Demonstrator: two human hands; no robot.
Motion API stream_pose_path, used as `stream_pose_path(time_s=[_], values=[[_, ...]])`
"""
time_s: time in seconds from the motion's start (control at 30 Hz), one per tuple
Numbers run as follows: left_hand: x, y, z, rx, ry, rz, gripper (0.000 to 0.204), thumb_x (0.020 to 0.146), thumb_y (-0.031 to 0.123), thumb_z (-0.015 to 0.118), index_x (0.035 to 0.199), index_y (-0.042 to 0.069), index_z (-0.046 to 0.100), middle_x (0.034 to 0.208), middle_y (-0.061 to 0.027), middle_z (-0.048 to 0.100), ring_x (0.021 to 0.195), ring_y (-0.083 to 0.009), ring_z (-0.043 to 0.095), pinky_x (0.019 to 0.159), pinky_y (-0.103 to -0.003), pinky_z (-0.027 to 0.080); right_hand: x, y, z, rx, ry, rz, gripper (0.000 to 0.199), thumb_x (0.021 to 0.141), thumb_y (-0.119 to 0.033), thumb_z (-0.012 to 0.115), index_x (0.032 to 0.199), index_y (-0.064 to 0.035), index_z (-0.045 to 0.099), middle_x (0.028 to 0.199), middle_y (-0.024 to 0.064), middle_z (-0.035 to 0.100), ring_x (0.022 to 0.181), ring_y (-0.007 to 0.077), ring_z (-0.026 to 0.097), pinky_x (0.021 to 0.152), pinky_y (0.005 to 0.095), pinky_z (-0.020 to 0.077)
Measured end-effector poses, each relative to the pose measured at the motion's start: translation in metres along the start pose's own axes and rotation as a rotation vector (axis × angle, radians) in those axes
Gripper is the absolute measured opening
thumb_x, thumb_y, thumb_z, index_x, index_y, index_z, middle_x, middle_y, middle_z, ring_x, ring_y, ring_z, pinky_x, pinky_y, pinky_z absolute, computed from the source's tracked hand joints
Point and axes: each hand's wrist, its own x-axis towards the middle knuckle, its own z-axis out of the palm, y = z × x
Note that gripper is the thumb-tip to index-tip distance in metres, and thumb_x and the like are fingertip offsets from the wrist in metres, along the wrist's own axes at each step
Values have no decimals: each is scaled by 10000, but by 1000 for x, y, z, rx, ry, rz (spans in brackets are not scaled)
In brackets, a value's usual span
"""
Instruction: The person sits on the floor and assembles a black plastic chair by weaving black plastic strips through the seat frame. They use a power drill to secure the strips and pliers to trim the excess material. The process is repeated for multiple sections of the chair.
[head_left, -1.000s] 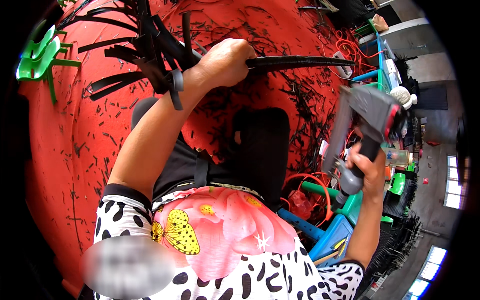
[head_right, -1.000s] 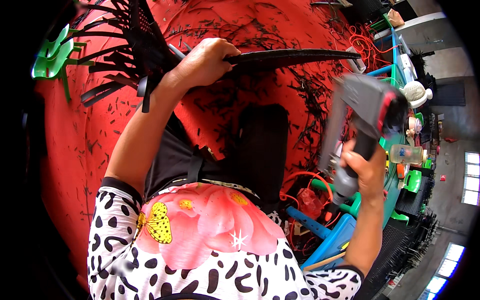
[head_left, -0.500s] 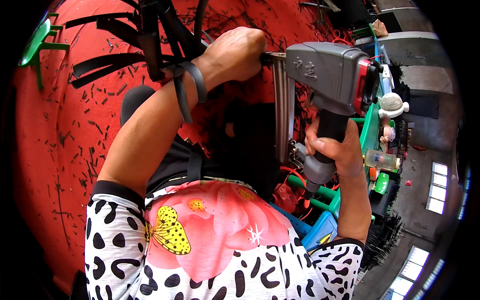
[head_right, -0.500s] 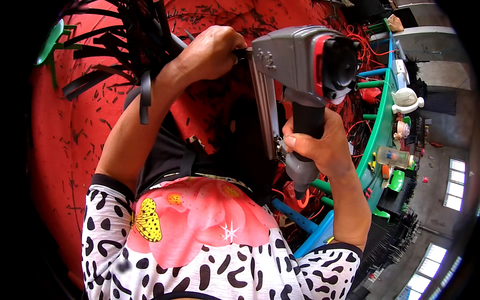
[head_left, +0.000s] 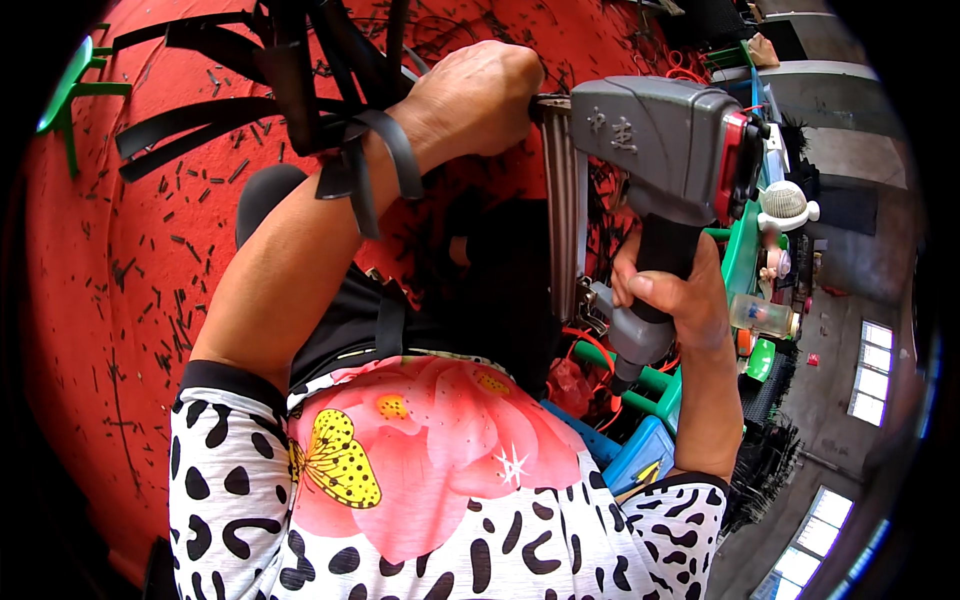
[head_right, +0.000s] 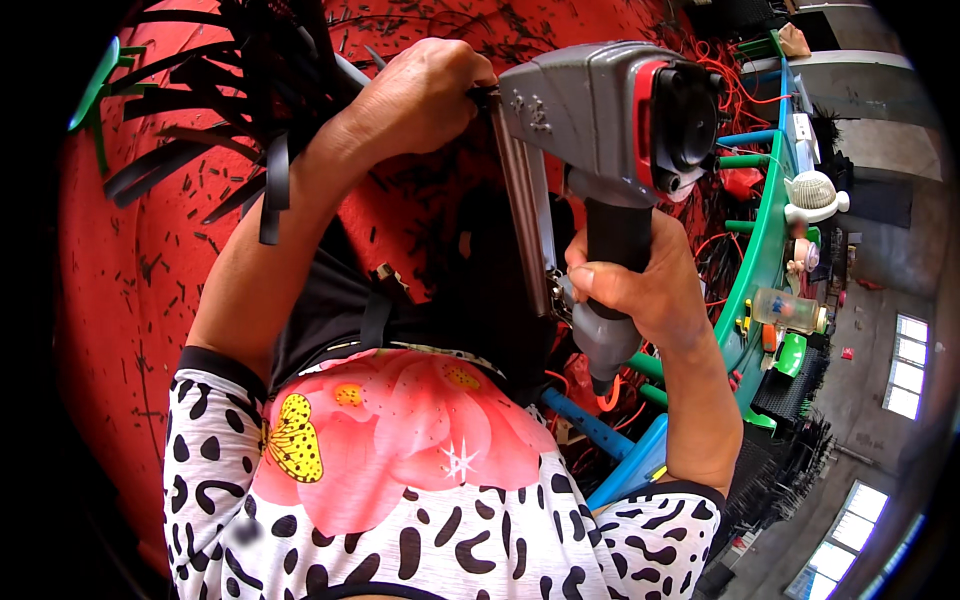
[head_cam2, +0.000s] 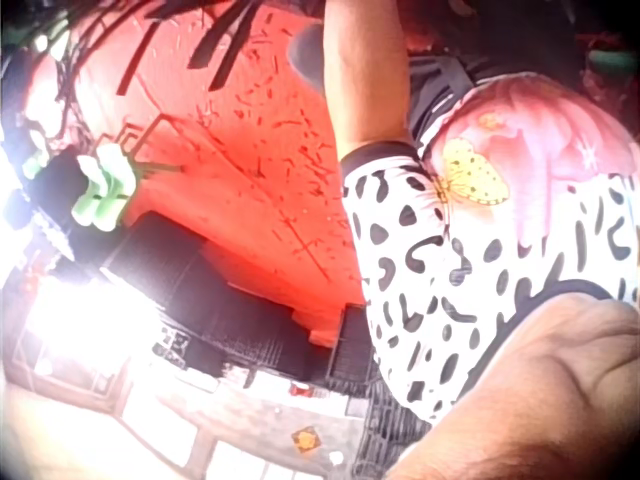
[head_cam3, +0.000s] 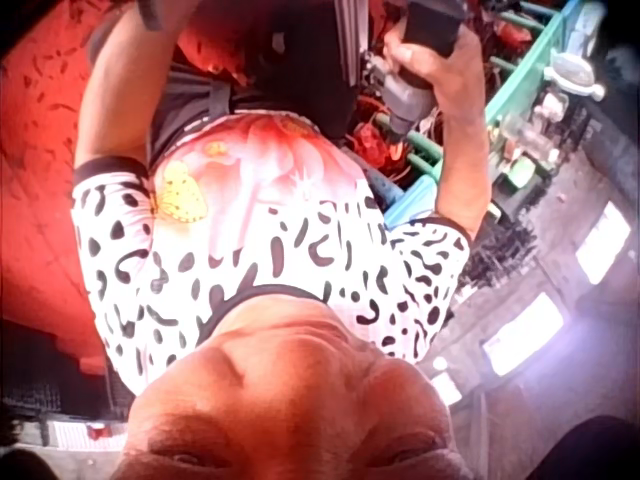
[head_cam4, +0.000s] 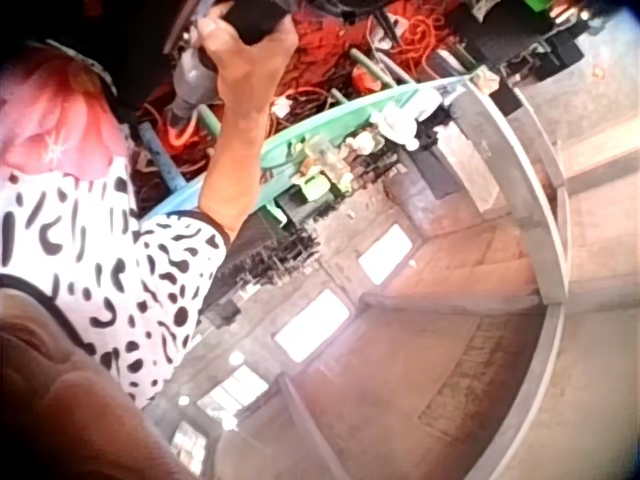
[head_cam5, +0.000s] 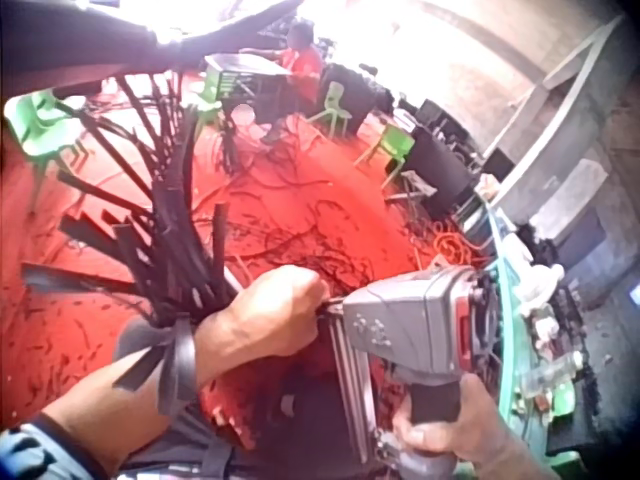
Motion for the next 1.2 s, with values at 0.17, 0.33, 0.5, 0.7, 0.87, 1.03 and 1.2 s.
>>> stream_pose_path(time_s=[0.17,0.33,0.5,0.7,0.87,1.03,1.2], values=[[0,-1,0,7,0,10,184,634,-12,554,799,2,635,730,-204,607,783,-375,606,705,-427,484,2,-2,1,27,-5,9,152,679,-108,657,768,-11,582,659,44,573,594,116,565,573,262,459],[0,-3,0,-7,16,39,220,627,-18,546,823,-2,646,741,-210,609,791,-378,605,720,-429,483,2,-2,2,12,22,-6,154,679,-106,663,773,-15,582,669,39,577,592,113,567,573,259,462],[-1,0,-2,-17,-7,26,246,622,-17,542,841,-8,653,748,-216,610,797,-382,605,729,-434,483,2,-2,0,22,34,-6,154,674,-104,661,771,-15,580,676,41,583,591,112,568,570,255,461],[-1,1,-1,1,-10,16,246,628,-11,539,844,-4,657,760,-219,615,799,-383,607,730,-434,487,1,-1,-2,5,3,-9,159,674,-110,665,764,-10,580,671,41,581,586,113,570,570,250,458],[-2,1,-1,-2,5,23,239,628,-17,531,830,-6,657,748,-221,614,793,-381,610,730,-432,488,0,0,0,4,19,-16,156,676,-111,664,763,-11,581,661,42,580,583,113,570,566,252,455],[-3,-1,1,-24,29,38,230,624,-17,530,817,-8,655,735,-222,607,784,-386,606,722,-436,485,-1,-7,1,-21,19,24,151,692,-114,657,775,-11,584,659,46,583,583,115,570,560,256,452],[-5,2,1,-18,6,35,226,621,-14,541,817,-1,654,727,-220,602,777,-390,601,710,-437,483,-2,-10,-1,-105,-1,57,161,710,-104,642,820,-3,582,654,49,583,581,113,562,561,260,450]])
